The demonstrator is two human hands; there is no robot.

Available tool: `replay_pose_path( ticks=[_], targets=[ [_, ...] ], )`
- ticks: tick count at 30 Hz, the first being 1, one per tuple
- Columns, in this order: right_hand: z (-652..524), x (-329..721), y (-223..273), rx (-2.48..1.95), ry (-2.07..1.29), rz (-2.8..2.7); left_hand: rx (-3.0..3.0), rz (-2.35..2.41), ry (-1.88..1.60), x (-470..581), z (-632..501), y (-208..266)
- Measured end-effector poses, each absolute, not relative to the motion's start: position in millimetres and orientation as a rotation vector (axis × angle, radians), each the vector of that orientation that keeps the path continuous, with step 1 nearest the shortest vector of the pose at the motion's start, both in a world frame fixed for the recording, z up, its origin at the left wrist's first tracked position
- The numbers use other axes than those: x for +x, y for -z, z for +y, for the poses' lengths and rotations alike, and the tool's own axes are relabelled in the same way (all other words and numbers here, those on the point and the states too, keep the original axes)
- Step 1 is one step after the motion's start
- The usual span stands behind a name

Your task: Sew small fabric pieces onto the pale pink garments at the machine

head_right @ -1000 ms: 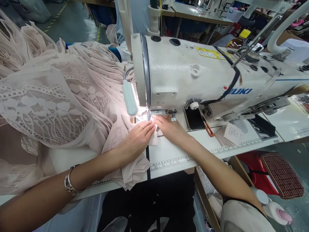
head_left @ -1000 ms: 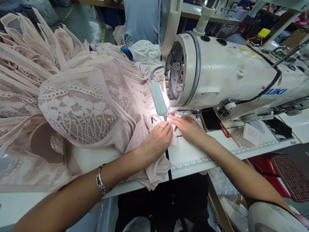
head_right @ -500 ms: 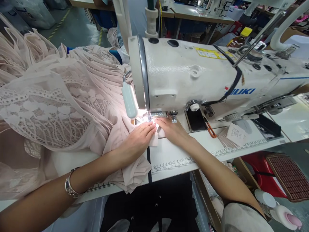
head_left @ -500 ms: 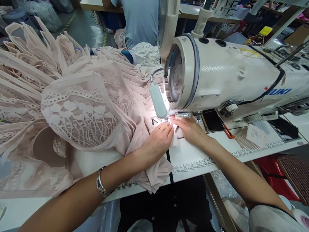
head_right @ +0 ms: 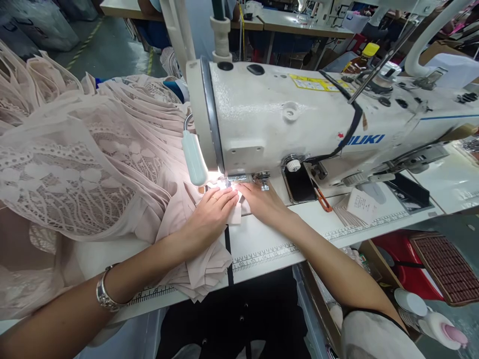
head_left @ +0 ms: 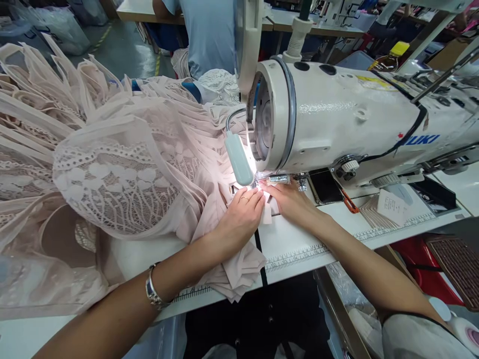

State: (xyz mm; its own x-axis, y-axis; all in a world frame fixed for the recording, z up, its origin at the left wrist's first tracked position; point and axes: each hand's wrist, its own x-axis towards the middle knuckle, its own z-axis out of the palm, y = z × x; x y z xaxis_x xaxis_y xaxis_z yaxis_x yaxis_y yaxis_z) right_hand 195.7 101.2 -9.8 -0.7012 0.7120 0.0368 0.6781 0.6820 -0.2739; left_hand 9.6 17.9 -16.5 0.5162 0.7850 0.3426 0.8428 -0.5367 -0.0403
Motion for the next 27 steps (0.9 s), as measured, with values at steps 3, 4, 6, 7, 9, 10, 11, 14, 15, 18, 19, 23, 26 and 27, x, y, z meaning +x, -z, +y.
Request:
replay_pose_path(
  ticks=[3, 4, 6, 7, 9, 10, 11, 14, 15, 18, 19, 23, 26, 27],
  targets=[
    [101.7, 195.1, 11.3, -1.112, -0.331, -2.747, -2.568, -1.429, 0.414, 9.6, 17.6, 13.6],
    [101.8, 194.7, 11.4, -1.114, -0.33, -2.751, -2.571, -1.439, 0.414, 9.6, 17.4, 12.6],
    [101.5, 193.7, 10.7, -1.137, -0.338, -2.764, -2.573, -1.457, 0.415, 9.5, 17.3, 11.7],
    [101.3, 193.2, 10.2, -1.15, -0.346, -2.77, -2.574, -1.46, 0.42, 9.3, 17.5, 12.0],
    [101.0, 192.6, 9.1, -1.157, -0.361, -2.771, -2.577, -1.463, 0.439, 8.5, 18.2, 14.0],
    [101.0, 192.5, 8.8, -1.146, -0.366, -2.769, -2.583, -1.466, 0.448, 8.0, 18.8, 15.3],
    [101.1, 192.6, 8.7, -1.131, -0.368, -2.764, -2.589, -1.471, 0.457, 7.4, 19.3, 16.7],
    [101.9, 193.4, 8.9, -1.106, -0.363, -2.757, -2.601, -1.488, 0.459, 6.3, 20.5, 19.0],
    [102.2, 193.7, 9.0, -1.109, -0.359, -2.759, -2.599, -1.488, 0.448, 6.4, 20.4, 18.8],
    [102.7, 194.4, 8.9, -1.132, -0.341, -2.778, -2.551, -1.476, 0.392, 8.3, 19.2, 14.6],
    [102.5, 194.6, 8.9, -1.137, -0.327, -2.783, -2.524, -1.468, 0.371, 8.9, 18.6, 12.5],
    [99.7, 196.8, 11.0, -1.134, -0.2, -2.735, -2.462, -1.407, 0.274, 4.8, 19.9, 3.9],
    [97.2, 200.5, 14.1, -1.087, -0.167, -2.708, -2.469, -1.399, 0.259, -7.4, 25.4, 0.7],
    [96.7, 201.9, 14.8, -1.061, -0.183, -2.714, -2.49, -1.394, 0.28, -12.1, 27.4, 0.3]
  ],
)
